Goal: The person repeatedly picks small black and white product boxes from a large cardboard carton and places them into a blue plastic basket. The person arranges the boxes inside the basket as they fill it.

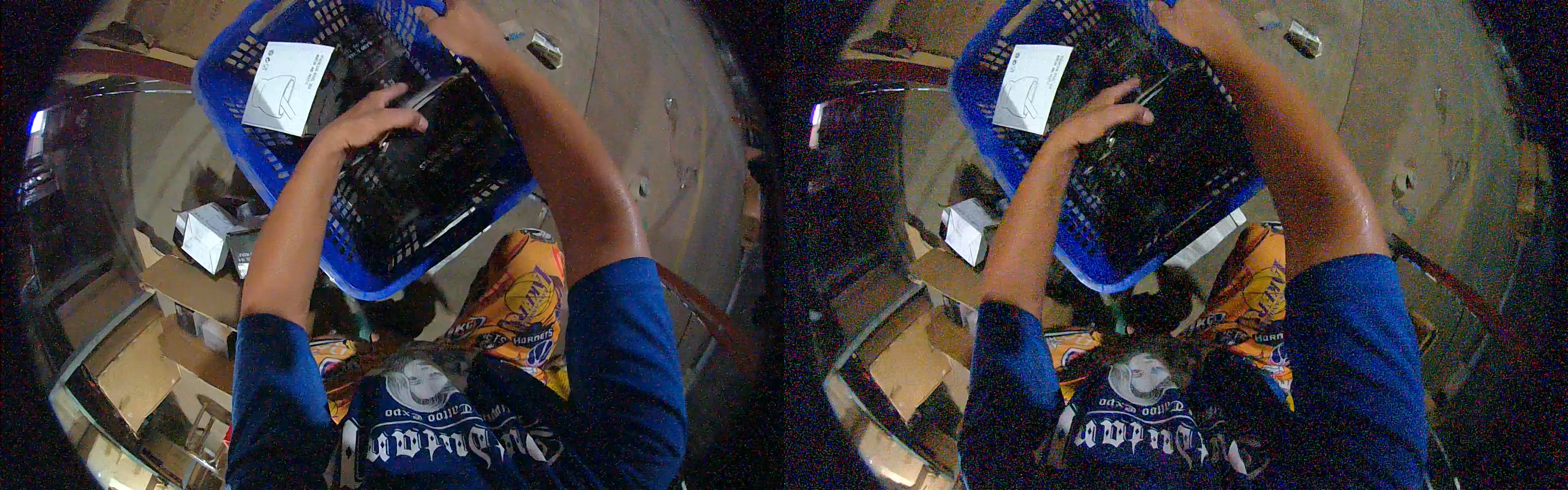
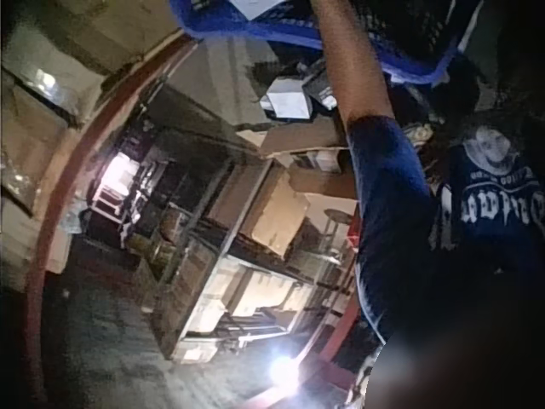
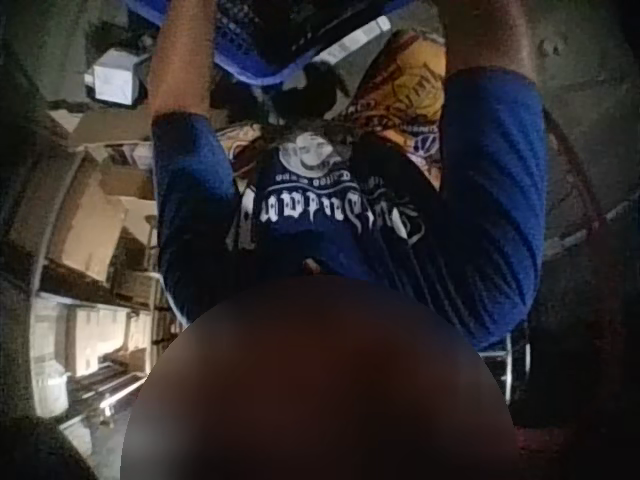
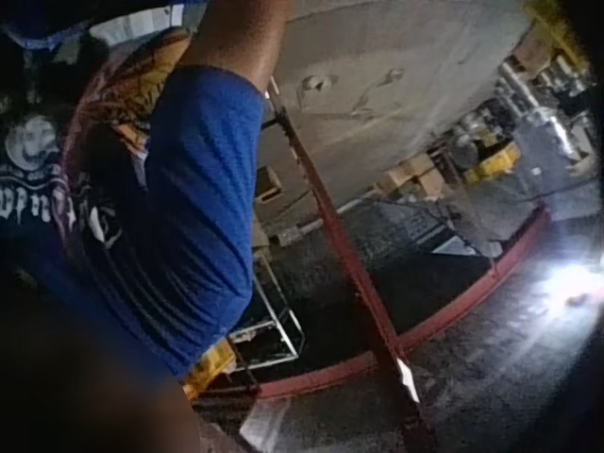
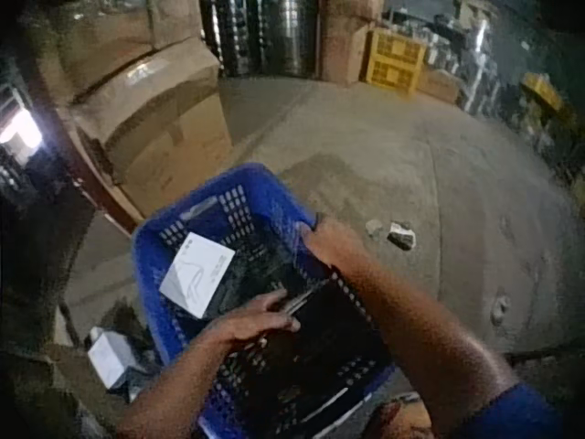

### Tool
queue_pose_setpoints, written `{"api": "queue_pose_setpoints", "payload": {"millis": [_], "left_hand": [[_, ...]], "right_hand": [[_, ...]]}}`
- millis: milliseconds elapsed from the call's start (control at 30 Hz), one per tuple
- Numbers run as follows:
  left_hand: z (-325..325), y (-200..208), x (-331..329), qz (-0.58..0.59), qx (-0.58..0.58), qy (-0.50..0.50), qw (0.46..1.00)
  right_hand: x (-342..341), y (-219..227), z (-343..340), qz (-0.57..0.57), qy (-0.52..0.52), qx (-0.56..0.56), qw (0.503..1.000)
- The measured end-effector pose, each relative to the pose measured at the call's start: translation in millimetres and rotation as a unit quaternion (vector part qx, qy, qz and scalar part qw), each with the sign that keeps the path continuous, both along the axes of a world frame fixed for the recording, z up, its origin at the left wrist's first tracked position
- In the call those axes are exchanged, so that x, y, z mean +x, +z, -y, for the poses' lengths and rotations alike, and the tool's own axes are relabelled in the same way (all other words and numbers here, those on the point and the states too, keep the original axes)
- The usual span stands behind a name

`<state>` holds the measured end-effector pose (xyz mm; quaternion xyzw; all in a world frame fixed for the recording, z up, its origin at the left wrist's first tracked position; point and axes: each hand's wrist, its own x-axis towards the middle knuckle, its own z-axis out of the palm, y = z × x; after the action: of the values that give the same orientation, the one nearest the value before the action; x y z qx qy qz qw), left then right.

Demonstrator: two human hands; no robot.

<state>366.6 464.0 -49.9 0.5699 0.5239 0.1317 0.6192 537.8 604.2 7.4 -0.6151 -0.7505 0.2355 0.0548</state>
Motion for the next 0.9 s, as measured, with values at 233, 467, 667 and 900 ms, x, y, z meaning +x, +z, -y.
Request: {"api": "queue_pose_setpoints", "payload": {"millis": [233,467,667,900], "left_hand": [[14,-45,33,-0.099,-0.134,0.056,0.984],[41,-30,61,-0.212,-0.002,0.042,0.976],[2,16,-34,-0.405,0.317,0.286,0.809],[-11,17,-96,-0.524,0.147,0.193,0.816]], "right_hand": [[5,-4,-1,-0.018,-0.007,-0.021,1.000],[17,-32,-24,-0.021,0.063,0.025,0.997],[15,-30,-25,0.005,0.028,0.042,0.999],[4,14,-1,0.009,-0.016,-0.059,0.998]]}}
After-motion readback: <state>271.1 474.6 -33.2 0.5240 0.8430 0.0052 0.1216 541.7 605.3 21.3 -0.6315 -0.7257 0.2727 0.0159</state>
